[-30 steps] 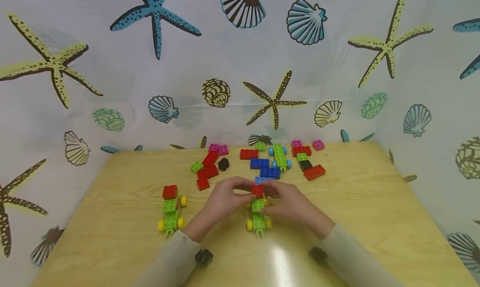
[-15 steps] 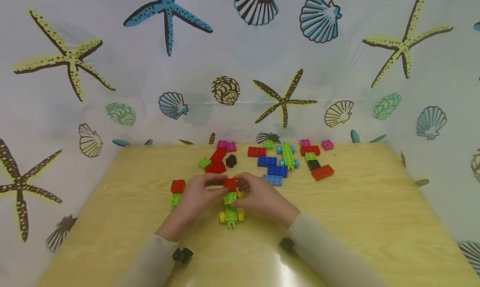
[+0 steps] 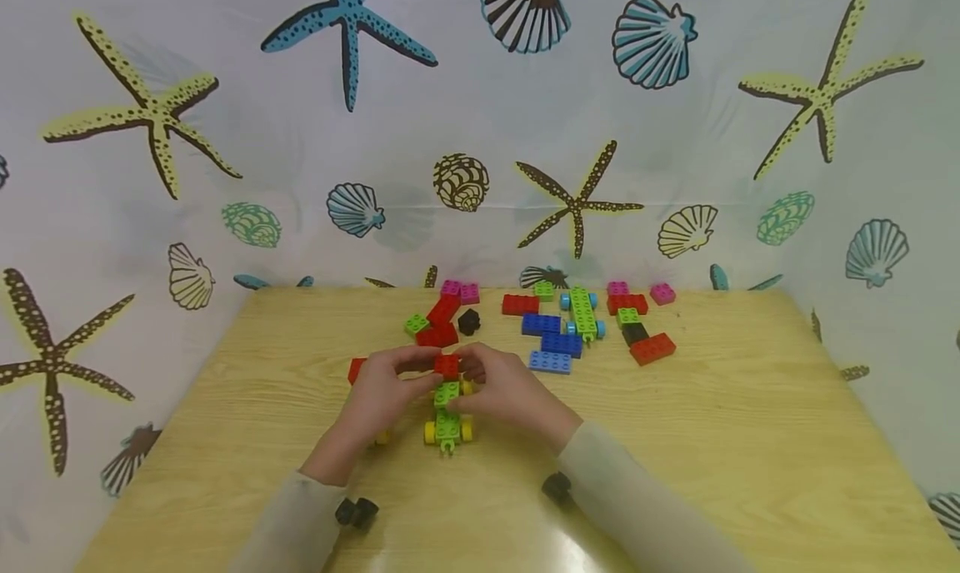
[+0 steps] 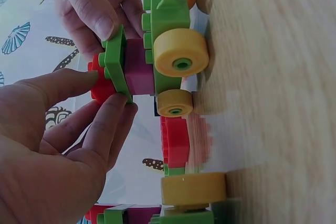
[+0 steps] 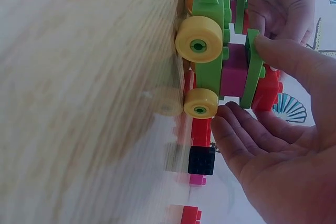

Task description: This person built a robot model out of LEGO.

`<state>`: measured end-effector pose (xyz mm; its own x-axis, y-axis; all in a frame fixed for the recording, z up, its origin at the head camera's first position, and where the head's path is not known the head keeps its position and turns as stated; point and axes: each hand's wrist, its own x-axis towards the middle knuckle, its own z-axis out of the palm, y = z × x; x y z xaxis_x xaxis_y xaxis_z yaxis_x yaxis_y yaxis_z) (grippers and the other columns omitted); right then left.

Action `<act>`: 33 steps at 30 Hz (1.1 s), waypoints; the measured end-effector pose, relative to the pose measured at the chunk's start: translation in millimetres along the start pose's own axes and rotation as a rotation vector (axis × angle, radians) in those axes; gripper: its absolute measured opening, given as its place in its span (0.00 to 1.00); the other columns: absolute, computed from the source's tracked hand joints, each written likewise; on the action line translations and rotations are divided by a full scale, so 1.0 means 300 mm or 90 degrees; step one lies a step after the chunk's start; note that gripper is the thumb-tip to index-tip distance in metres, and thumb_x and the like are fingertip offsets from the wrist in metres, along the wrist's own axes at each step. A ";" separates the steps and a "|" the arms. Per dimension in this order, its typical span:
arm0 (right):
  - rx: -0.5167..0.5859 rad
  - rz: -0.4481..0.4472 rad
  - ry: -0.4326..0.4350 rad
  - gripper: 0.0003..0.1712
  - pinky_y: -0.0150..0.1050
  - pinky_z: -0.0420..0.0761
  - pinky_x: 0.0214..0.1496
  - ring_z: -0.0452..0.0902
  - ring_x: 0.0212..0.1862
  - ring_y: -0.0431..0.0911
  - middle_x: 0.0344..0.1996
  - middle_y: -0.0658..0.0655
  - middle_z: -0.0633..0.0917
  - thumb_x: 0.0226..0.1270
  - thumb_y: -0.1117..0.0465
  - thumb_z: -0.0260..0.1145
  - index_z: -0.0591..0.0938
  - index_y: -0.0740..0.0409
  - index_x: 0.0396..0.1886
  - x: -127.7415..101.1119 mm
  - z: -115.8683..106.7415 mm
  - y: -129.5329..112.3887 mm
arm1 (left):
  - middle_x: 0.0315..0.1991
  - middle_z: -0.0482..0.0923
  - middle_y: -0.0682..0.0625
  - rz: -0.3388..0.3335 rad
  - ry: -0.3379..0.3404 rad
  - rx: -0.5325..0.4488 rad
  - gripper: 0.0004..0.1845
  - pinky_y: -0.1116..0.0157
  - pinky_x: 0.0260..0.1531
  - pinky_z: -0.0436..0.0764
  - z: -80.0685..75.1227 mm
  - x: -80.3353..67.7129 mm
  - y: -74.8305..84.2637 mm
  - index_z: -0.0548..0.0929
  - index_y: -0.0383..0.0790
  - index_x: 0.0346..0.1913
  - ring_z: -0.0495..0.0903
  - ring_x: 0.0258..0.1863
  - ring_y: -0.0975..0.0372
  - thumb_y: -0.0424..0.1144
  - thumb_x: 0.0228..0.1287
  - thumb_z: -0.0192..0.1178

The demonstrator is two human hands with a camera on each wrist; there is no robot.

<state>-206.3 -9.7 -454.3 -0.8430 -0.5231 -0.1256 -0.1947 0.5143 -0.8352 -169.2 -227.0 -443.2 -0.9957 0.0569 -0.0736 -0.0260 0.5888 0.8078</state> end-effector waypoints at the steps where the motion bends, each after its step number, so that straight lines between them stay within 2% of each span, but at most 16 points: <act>1: 0.000 -0.001 0.000 0.40 0.53 0.84 0.78 0.84 0.72 0.53 0.71 0.55 0.87 0.70 0.52 0.83 0.77 0.50 0.78 -0.002 -0.001 0.000 | 0.71 0.87 0.42 -0.002 0.000 -0.002 0.23 0.44 0.72 0.86 -0.001 0.000 0.002 0.86 0.42 0.73 0.82 0.74 0.43 0.39 0.80 0.70; 5: 0.001 -0.005 0.002 0.42 0.54 0.83 0.79 0.83 0.74 0.53 0.73 0.55 0.86 0.70 0.50 0.83 0.77 0.49 0.80 -0.014 -0.013 0.008 | 0.72 0.86 0.41 0.013 0.012 -0.011 0.24 0.47 0.69 0.88 0.000 0.001 0.019 0.84 0.41 0.74 0.84 0.72 0.43 0.38 0.79 0.71; 11: 0.012 0.004 0.034 0.41 0.58 0.81 0.81 0.81 0.76 0.56 0.74 0.54 0.85 0.72 0.47 0.81 0.77 0.50 0.81 -0.044 -0.093 0.043 | 0.71 0.86 0.40 0.110 0.041 0.002 0.26 0.47 0.64 0.91 0.023 0.025 0.097 0.84 0.40 0.74 0.87 0.69 0.43 0.37 0.77 0.73; 15: 0.002 0.007 0.068 0.39 0.58 0.82 0.80 0.83 0.74 0.56 0.72 0.54 0.87 0.73 0.46 0.81 0.80 0.49 0.78 -0.077 -0.159 0.078 | 0.71 0.86 0.41 0.153 0.041 0.011 0.26 0.46 0.65 0.90 0.078 0.054 0.175 0.84 0.39 0.73 0.87 0.69 0.43 0.37 0.76 0.73; 19: 0.009 0.024 0.096 0.36 0.57 0.83 0.78 0.85 0.72 0.56 0.70 0.57 0.88 0.73 0.49 0.81 0.81 0.52 0.76 -0.106 -0.215 0.133 | 0.68 0.87 0.41 0.164 0.028 0.002 0.25 0.45 0.69 0.88 0.152 0.082 0.234 0.86 0.38 0.71 0.87 0.67 0.44 0.36 0.75 0.74; 22: 0.015 0.051 0.114 0.34 0.55 0.85 0.77 0.85 0.72 0.55 0.70 0.57 0.88 0.74 0.50 0.80 0.83 0.53 0.75 -0.122 -0.250 0.181 | 0.67 0.87 0.41 0.155 -0.001 -0.003 0.24 0.46 0.69 0.88 0.208 0.107 0.255 0.86 0.39 0.70 0.87 0.65 0.45 0.36 0.75 0.75; 27: -0.007 0.095 0.150 0.29 0.54 0.86 0.75 0.85 0.71 0.55 0.69 0.56 0.89 0.77 0.52 0.78 0.86 0.53 0.72 -0.153 -0.294 0.254 | 0.68 0.87 0.42 0.097 -0.063 0.040 0.25 0.49 0.67 0.90 0.293 0.162 0.251 0.85 0.37 0.71 0.87 0.65 0.47 0.37 0.76 0.73; 33: -0.034 0.132 0.164 0.26 0.57 0.84 0.77 0.83 0.71 0.56 0.68 0.57 0.88 0.78 0.52 0.77 0.87 0.51 0.71 -0.164 -0.330 0.307 | 0.68 0.86 0.43 0.036 -0.091 0.109 0.24 0.51 0.68 0.89 0.349 0.234 0.246 0.86 0.37 0.71 0.85 0.65 0.48 0.37 0.76 0.72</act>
<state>-232.3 130.7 -472.0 -0.9650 -0.2181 -0.1457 -0.0252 0.6300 -0.7762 -231.6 -95.2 -449.8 -0.9719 0.2009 -0.1226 0.0577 0.7085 0.7034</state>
